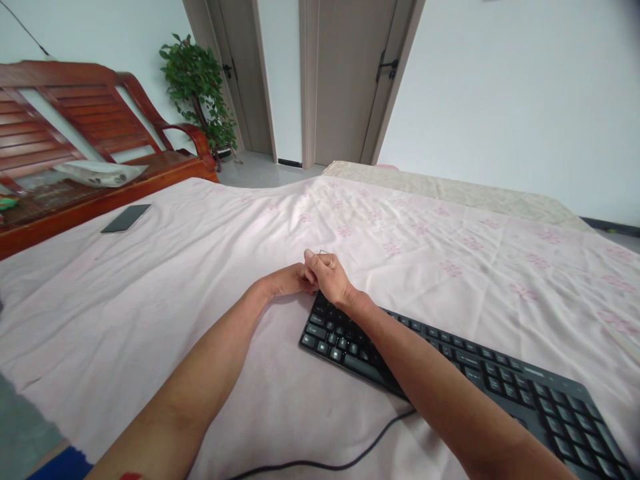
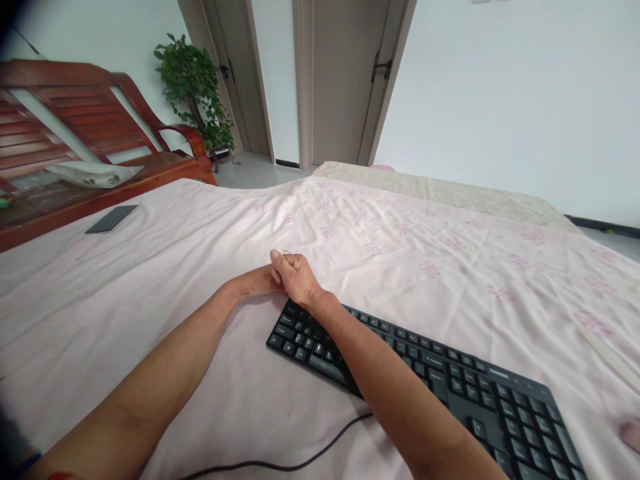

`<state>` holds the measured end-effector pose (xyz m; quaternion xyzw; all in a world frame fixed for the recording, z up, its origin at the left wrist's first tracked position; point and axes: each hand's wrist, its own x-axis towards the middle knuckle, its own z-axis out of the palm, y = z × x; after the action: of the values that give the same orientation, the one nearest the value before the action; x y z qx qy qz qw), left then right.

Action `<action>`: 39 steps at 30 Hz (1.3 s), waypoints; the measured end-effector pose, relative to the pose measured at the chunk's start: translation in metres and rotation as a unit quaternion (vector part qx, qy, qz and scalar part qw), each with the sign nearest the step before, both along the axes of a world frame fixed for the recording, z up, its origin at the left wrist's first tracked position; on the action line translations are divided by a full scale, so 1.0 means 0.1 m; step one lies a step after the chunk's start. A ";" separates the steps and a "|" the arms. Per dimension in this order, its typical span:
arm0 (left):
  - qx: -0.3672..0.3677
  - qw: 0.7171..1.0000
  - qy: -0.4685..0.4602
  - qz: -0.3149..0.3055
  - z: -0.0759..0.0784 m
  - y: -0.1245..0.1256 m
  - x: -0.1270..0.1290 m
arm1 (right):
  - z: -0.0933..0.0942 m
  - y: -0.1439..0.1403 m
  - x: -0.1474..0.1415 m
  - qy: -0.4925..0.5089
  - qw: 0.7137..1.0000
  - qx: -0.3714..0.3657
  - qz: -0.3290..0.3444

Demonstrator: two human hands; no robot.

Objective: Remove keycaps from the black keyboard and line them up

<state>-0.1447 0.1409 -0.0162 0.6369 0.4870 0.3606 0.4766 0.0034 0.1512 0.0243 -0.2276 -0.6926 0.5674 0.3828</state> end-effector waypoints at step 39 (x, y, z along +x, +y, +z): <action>-0.015 0.998 -0.041 -0.053 0.02 -0.12 0.17 | 0.13 0.09 0.06 0.219 0.951 -0.175 -0.126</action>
<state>-0.1274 0.1287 -0.0138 0.6394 0.4383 0.3534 0.5237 0.0095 0.1604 0.0371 -0.2463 -0.4468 0.6632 0.5476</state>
